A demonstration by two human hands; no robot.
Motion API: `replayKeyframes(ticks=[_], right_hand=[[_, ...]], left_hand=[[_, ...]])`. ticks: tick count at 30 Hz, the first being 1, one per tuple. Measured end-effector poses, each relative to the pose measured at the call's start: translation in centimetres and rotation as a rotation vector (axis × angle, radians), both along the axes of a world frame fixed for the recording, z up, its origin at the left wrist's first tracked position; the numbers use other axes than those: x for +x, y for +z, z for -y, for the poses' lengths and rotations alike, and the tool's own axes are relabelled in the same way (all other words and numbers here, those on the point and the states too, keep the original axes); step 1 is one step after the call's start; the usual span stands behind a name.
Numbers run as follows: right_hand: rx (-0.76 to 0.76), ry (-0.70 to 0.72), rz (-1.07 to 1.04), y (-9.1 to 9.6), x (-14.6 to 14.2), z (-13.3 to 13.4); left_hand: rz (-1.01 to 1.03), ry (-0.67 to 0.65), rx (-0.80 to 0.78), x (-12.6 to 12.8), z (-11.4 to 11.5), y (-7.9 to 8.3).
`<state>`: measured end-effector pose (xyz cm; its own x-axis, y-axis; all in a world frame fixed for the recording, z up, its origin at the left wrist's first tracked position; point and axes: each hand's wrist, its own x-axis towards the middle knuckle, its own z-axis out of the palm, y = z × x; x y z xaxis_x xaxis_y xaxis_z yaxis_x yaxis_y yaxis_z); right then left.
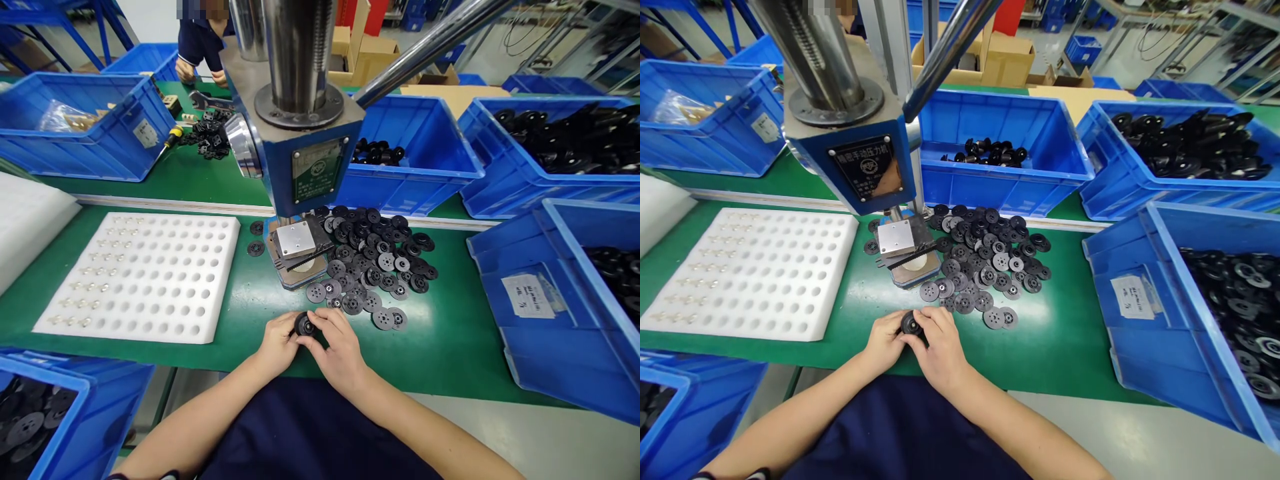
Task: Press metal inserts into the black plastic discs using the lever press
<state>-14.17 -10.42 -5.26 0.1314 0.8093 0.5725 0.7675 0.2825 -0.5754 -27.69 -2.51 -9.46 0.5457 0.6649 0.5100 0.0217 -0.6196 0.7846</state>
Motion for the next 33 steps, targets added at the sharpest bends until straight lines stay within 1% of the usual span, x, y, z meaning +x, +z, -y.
replayKeyframes(ticks=[4, 8, 13, 16, 18, 19, 21, 22, 24, 26, 27, 29, 30, 31, 33], right_hand=[[-0.004, -0.009, -0.016, -0.1, 0.2, -0.3], [-0.004, -0.006, -0.040, -0.1, 0.7, -0.5], [-0.073, 0.004, -0.151, 0.7, 1.7, -0.2], [-0.113, 0.003, -0.232, 1.2, 2.6, -0.1], [-0.121, -0.016, -0.276, 0.9, 3.1, -0.1], [-0.121, -0.029, -0.290, 0.6, 3.4, -0.1], [-0.122, -0.049, -0.305, -0.4, 3.7, -0.1], [-0.120, -0.051, -0.309, -1.0, 3.8, -0.1], [-0.109, -0.043, -0.315, -1.9, 3.8, -0.1], [-0.094, -0.032, -0.319, -2.6, 3.8, -0.3], [-0.087, -0.030, -0.320, -2.8, 3.8, -0.3], [-0.079, -0.036, -0.324, -3.1, 3.8, -0.5], [-0.077, -0.040, -0.327, -3.1, 3.8, -0.6], [-0.075, -0.044, -0.331, -3.2, 3.8, -0.6], [-0.074, -0.056, -0.339, -3.2, 3.8, -0.7]], left_hand=[[-0.040, 0.007, -0.021, 0.0, -0.1, 0.0], [-0.140, 0.026, -0.104, 0.0, -0.2, 0.1], [-0.143, 0.035, -0.348, 0.0, 0.1, 0.2], [-0.108, 0.010, -0.509, -0.5, 0.2, 1.0], [-0.066, -0.011, -0.614, -1.3, -0.1, 2.3], [-0.036, -0.016, -0.658, -1.8, -0.5, 3.4], [0.040, -0.002, -0.710, -2.8, -1.5, 6.1], [0.081, 0.018, -0.708, -3.1, -2.2, 7.7], [0.158, 0.073, -0.632, -3.3, -3.7, 11.0], [0.224, 0.148, -0.476, -2.9, -5.3, 14.0], [0.248, 0.182, -0.386, -2.4, -6.1, 15.2], [0.280, 0.215, -0.257, -1.3, -7.6, 16.9], [0.286, 0.210, -0.233, -0.7, -8.2, 17.4], [0.286, 0.196, -0.234, -0.1, -8.8, 17.7], [0.270, 0.158, -0.269, 0.8, -9.5, 17.8]])
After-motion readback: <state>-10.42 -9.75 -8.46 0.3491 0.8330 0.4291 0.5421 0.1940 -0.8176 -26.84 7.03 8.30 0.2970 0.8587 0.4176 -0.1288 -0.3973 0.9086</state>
